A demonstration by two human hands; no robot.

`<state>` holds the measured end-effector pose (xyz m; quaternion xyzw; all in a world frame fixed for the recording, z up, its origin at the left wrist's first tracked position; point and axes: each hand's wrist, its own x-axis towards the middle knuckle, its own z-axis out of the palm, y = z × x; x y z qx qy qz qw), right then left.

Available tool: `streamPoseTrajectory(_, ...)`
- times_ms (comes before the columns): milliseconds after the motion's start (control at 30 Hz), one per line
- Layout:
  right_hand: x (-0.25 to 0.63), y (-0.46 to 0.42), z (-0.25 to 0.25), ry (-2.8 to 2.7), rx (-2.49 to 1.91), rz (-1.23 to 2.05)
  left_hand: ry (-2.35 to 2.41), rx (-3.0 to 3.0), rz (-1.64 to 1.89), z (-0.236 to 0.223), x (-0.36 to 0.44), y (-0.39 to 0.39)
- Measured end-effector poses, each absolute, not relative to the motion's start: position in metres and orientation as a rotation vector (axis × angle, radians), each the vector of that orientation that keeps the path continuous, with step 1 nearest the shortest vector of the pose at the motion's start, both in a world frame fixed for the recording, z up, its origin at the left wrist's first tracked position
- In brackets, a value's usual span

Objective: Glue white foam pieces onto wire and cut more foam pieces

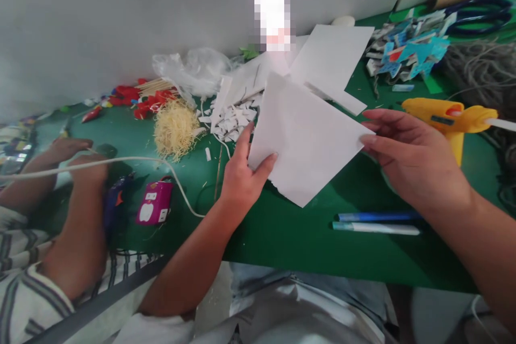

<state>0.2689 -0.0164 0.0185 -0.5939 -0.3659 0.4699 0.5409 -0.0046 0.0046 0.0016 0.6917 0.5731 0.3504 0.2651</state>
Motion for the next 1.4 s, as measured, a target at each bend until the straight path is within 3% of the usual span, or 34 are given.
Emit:
streamPoseTrajectory(267,0.255,-0.019,0.024,-0.797,-1.337,1.545,1.279,1.16,1.154,-0.005,0.005,-0.004)
streamPoseTrajectory(600,0.257,-0.016,0.027,-0.836,-1.286,1.584,1.208,0.844,1.067,0.002,0.021,-0.007)
streamPoseTrajectory(833,0.258,-0.017,0.03,-0.823,-1.188,1.638,1.119,0.747,0.955,0.01,0.026,-0.008)
streamPoseTrajectory(1100,0.259,-0.018,0.022,-0.863,-1.142,1.661,1.044,0.837,0.551,0.015,0.029,-0.012)
streamPoseTrajectory(1400,0.265,-0.02,0.021,-0.957,-1.191,1.698,1.149,0.814,0.822,0.012,0.032,-0.009)
